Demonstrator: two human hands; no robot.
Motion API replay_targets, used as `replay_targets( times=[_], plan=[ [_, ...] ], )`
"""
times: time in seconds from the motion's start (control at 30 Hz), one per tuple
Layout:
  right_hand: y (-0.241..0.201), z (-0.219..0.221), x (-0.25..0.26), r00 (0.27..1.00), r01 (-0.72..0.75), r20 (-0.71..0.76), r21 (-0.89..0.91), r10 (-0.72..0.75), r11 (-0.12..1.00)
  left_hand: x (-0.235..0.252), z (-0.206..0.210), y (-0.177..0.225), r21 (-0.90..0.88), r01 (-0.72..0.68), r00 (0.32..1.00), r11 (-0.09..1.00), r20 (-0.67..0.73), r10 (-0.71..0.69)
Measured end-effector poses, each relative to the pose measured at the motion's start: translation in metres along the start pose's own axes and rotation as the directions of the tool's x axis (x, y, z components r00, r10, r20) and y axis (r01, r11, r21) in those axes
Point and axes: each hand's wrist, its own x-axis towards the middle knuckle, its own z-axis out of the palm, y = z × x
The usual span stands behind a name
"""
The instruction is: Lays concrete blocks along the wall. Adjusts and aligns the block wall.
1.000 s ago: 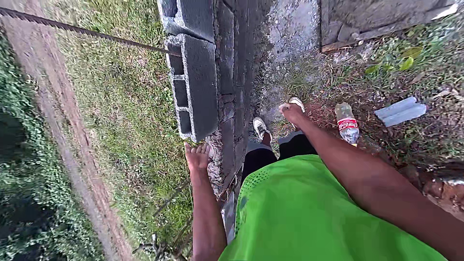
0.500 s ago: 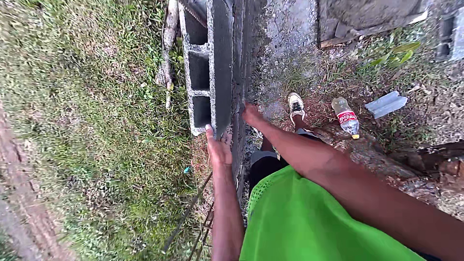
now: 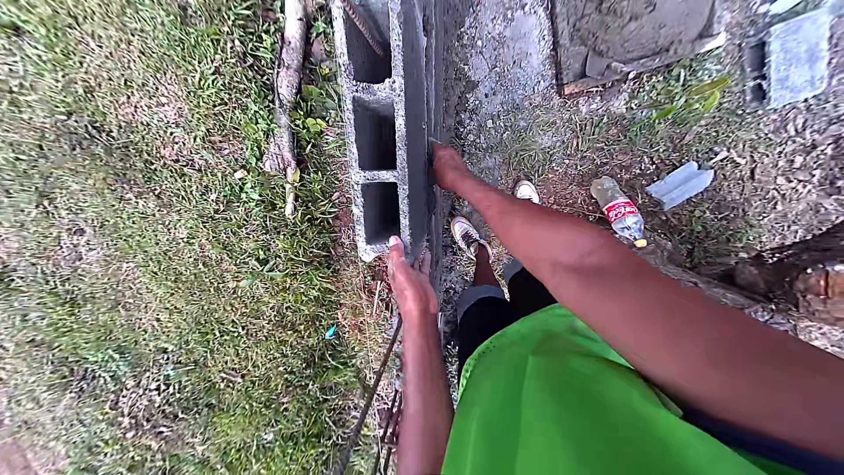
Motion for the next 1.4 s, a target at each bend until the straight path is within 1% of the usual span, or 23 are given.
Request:
replay_targets(
  times=[0.1,0.23,0.37,0.5,0.67,0.77,0.87,0.97,1.0,1.03,1.07,1.13,1.2,1.27,1.3,1.33,1.4],
  plan=[
    [-0.003,0.011,-0.011,0.997,-0.054,0.049,-0.006,0.055,0.998,0.0,0.0,-0.001,0.01,-0.003,1.0,1.0,-0.005,0.003],
    [-0.002,0.032,-0.027,0.991,-0.107,0.09,0.031,0.104,0.994,0.0,0.0,-0.002,0.024,-0.011,1.0,1.0,0.0,0.011],
    [0.001,0.047,-0.037,0.988,-0.1,0.127,0.065,0.091,0.993,0.001,0.002,-0.004,0.026,-0.023,1.0,0.999,0.002,0.023],
    [0.011,0.068,-0.052,0.985,-0.109,0.146,0.145,0.088,0.983,0.001,0.0,-0.006,0.04,-0.046,0.999,0.998,0.011,0.045],
    [0.026,0.099,-0.079,0.975,-0.133,0.209,0.259,0.079,0.957,0.001,0.0,-0.008,0.061,-0.059,0.998,0.996,0.019,0.058],
    [0.028,0.107,-0.086,0.974,-0.155,0.205,0.308,0.093,0.939,0.002,0.0,-0.009,0.078,-0.077,0.997,0.994,0.038,0.074],
    [0.03,0.109,-0.092,0.974,-0.145,0.209,0.302,0.083,0.942,0.001,0.002,-0.007,0.088,-0.068,0.998,0.994,0.017,0.067],
    [0.043,0.118,-0.093,0.971,-0.141,0.232,0.347,0.061,0.927,0.003,0.003,-0.006,0.078,-0.063,0.998,0.995,0.006,0.063],
    [0.048,0.117,-0.094,0.961,-0.172,0.268,0.384,0.069,0.907,0.003,0.003,-0.005,0.067,-0.059,0.998,0.996,0.005,0.059],
    [0.053,0.114,-0.098,0.943,-0.234,0.32,0.453,0.088,0.86,0.003,0.003,-0.005,0.06,-0.054,0.999,0.997,0.004,0.054],
    [0.06,0.113,-0.102,0.918,-0.31,0.383,0.542,0.099,0.781,0.002,0.003,-0.005,0.056,-0.045,0.999,0.997,0.001,0.045],
    [0.074,0.114,-0.11,0.88,-0.415,0.472,0.699,0.06,0.582,0.002,0.003,-0.002,0.043,-0.03,0.999,0.999,-0.016,0.031],
    [0.081,0.105,-0.119,0.868,-0.451,0.496,0.761,0.029,0.466,0.003,0.002,0.0,0.037,-0.021,1.0,0.999,-0.009,0.022],
    [0.079,0.082,-0.13,0.876,-0.448,0.481,0.786,0.033,0.426,0.003,0.0,0.003,0.015,-0.009,1.0,1.0,0.002,0.009],
    [0.077,0.067,-0.135,0.886,-0.434,0.463,0.792,0.041,0.43,0.002,0.001,0.004,0.002,-0.003,1.0,1.0,-0.003,0.003],
    [0.073,0.051,-0.14,0.896,-0.411,0.443,0.792,0.039,0.452,0.002,0.002,0.004,-0.015,0.0,1.0,1.0,-0.006,0.0],
    [0.057,0.016,-0.15,0.923,-0.338,0.384,0.775,0.025,0.534,0.004,0.003,0.006,-0.05,0.007,1.0,0.999,-0.015,-0.008]
  ],
)
